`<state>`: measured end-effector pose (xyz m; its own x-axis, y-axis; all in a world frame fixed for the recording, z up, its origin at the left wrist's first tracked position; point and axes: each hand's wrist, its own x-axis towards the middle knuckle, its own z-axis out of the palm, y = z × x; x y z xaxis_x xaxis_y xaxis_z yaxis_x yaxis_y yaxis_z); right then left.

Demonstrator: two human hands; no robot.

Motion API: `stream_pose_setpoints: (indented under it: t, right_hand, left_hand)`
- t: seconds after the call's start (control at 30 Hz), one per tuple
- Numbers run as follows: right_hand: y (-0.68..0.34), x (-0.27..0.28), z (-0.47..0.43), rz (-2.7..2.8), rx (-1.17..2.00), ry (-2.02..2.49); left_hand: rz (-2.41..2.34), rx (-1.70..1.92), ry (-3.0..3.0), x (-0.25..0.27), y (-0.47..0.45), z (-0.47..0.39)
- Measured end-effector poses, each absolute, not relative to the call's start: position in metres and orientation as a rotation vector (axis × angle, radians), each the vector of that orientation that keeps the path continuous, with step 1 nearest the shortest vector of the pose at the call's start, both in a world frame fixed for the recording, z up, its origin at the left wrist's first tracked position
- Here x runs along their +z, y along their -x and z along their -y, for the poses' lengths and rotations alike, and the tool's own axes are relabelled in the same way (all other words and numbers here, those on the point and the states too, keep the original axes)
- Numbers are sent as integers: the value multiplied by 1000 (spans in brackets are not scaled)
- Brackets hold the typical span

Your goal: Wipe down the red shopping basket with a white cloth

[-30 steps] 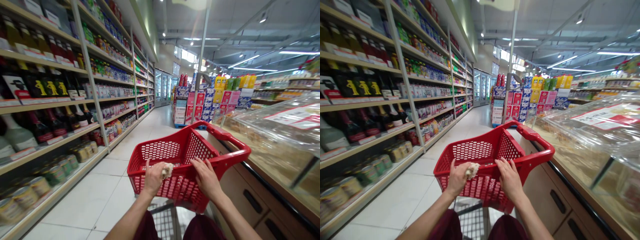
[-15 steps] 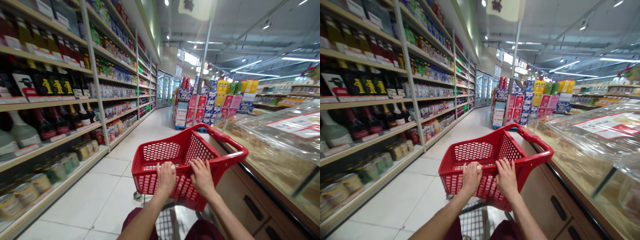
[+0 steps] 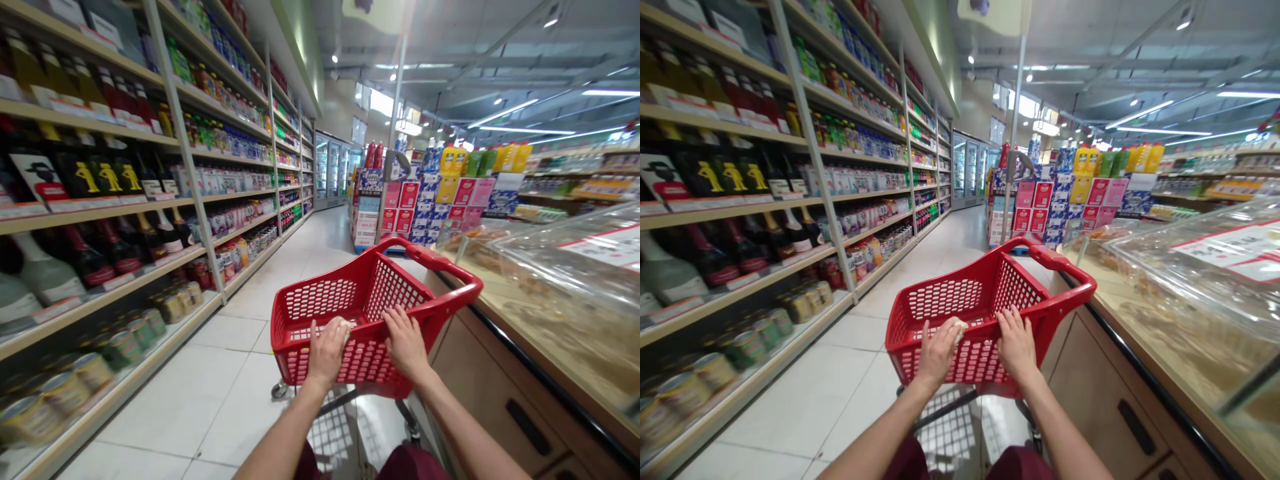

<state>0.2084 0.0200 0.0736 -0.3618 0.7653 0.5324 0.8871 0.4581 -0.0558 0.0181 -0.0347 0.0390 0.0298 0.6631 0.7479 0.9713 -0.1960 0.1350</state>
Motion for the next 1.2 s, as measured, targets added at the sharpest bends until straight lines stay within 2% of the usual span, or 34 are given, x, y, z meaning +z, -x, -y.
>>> stream_pose_setpoints:
  t: [0.1,0.37,0.57,1.0,1.2]
  right_hand:
    - [-216,75,-28,2271,-310,1385]
    - [-211,79,-43,2226,-232,1488]
    - [-166,60,-15,2443,-3,1231]
    - [-226,46,-23,2201,145,1521]
    - [-220,61,-17,2161,194,1565]
  left_hand:
    - [1577,-967,1976,42,-22,30]
    - [1710,-895,1837,25,71,82]
    - [1700,-922,1890,31,23,52]
    - [1164,-926,2319,28,-26,50]
    - [1202,-994,2275,21,-1,60]
